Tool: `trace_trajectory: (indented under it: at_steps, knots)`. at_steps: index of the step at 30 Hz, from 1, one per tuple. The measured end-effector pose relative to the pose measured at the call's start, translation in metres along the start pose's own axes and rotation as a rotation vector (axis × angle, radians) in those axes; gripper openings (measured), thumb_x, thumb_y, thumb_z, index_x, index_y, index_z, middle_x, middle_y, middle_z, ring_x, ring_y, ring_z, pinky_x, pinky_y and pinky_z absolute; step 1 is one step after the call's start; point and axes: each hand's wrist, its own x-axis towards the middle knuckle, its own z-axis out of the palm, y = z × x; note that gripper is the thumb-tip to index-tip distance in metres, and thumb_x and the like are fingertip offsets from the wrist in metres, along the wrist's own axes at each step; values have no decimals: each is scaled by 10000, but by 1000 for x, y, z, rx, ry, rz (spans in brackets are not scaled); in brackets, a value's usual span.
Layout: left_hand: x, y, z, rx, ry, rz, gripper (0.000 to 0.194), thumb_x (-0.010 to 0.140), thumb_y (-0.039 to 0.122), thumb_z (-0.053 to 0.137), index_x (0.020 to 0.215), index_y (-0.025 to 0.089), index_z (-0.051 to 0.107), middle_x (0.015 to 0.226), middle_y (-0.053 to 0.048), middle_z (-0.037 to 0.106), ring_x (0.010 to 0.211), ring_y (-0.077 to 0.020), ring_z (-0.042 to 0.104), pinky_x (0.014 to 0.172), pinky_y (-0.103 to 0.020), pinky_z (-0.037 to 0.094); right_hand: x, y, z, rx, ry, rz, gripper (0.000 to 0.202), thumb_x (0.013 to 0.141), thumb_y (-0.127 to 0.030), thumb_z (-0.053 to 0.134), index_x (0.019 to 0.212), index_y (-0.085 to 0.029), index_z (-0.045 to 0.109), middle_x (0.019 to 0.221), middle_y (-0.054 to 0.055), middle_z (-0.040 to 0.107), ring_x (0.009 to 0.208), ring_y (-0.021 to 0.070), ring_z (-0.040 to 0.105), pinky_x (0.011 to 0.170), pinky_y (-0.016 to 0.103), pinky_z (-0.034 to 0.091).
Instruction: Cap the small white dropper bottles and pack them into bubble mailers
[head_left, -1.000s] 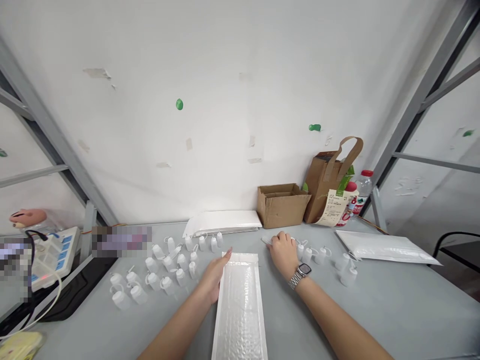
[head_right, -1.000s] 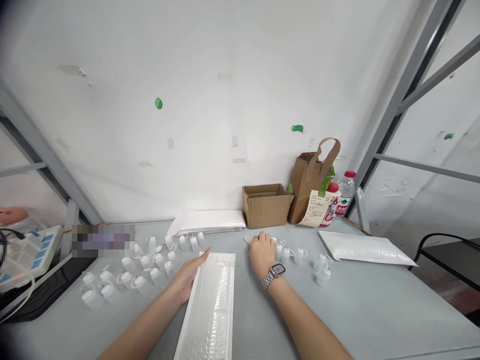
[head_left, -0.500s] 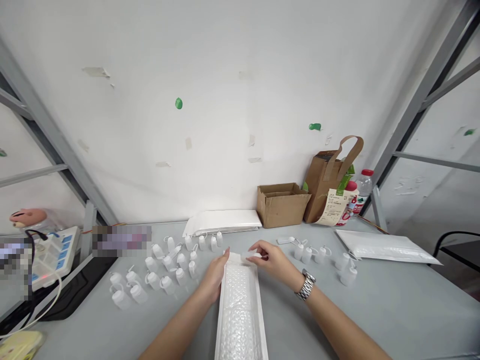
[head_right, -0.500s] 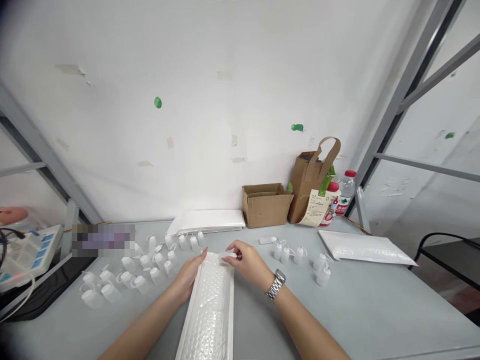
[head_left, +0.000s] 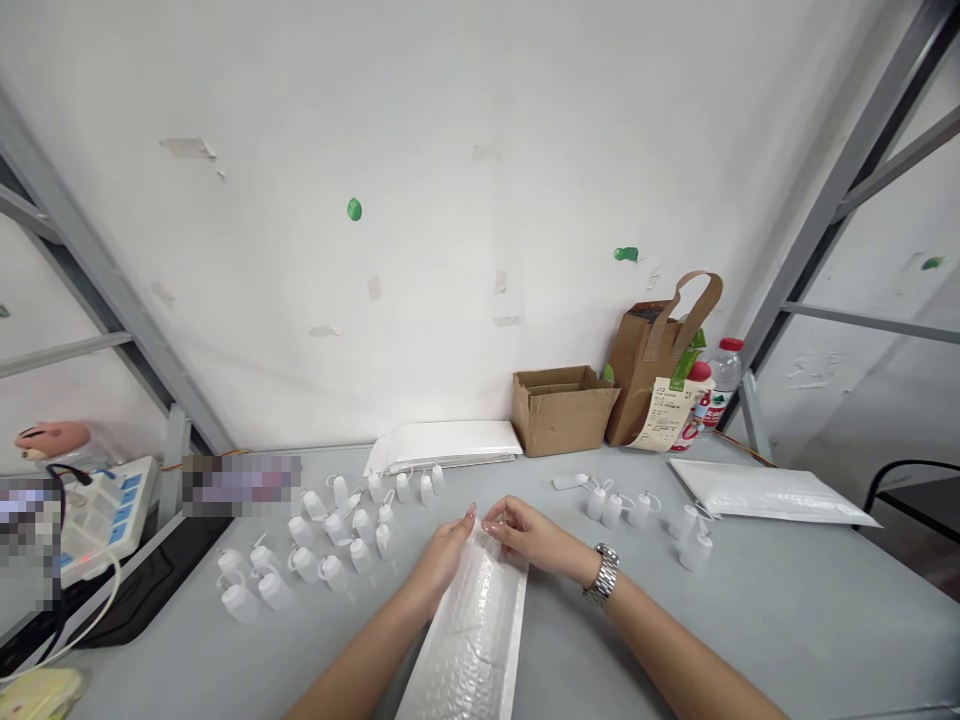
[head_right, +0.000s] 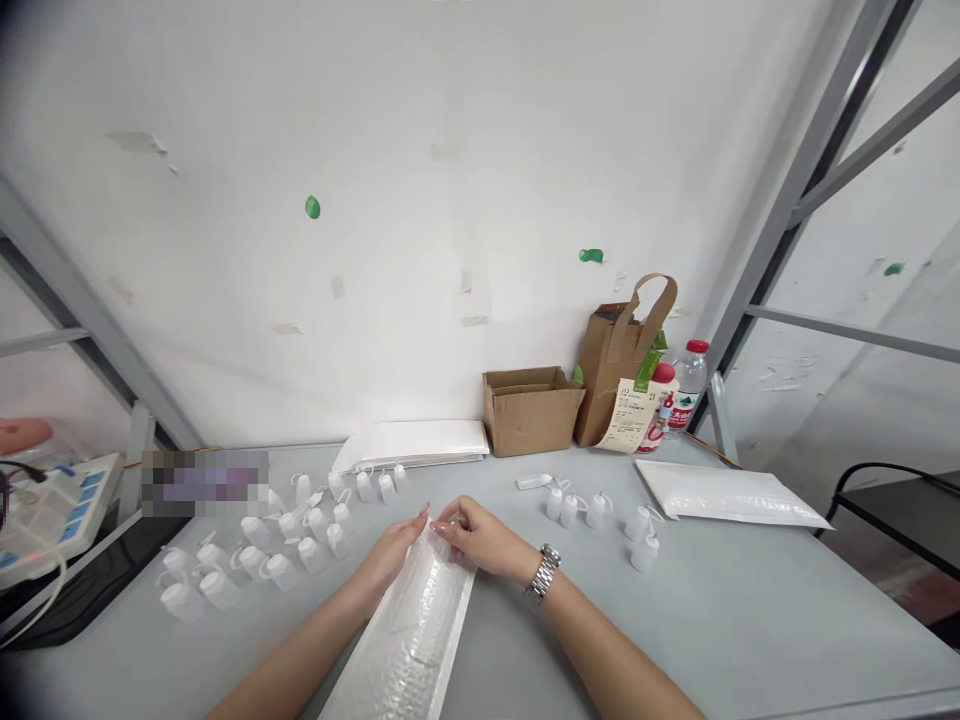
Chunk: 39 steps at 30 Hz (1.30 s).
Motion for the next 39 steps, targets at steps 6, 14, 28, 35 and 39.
trace_trajectory:
  at_steps: [6,14,28,35,39]
  knots:
    - [0,3,-1,-28,32,-7,529,553,617,648,712,112,663,620,-52,658,672,-210,600,688,-295,409,3,4,11,-33,254,-85,279,824,-449,496,757,-184,552,709,1,567,636,143,554,626,281,457]
    - [4,-1,-6,-75,57,23,488,585,577,649,789,135,682,752,-77,700,838,-251,614,787,-313,415,-9,-8,22,-168,85,-164,228,858,-360,481,989,-214,598,669,-15,599,684,161,571,670,283,453]
    - [-6,14,-5,-109,-26,-64,544,675,595,572,947,136,677,803,-103,706,776,-269,639,715,-333,440,-33,-4,-99,-1120,830,68,213,774,-357,612,843,-171,688,841,104,612,818,268,556,684,352,377]
    - [0,9,-8,-96,-37,-86,636,690,613,543,1050,96,630,839,-115,707,815,-282,635,744,-355,440,-39,3,-108,-1088,711,137,165,742,-239,603,594,-230,673,715,27,661,765,236,570,634,329,283]
    - [0,8,-10,-92,-47,-89,614,716,599,524,1060,102,630,853,-112,708,837,-291,629,769,-368,429,-34,-10,-99,-955,805,-54,299,817,-312,519,554,-191,595,653,36,625,709,211,549,643,326,305]
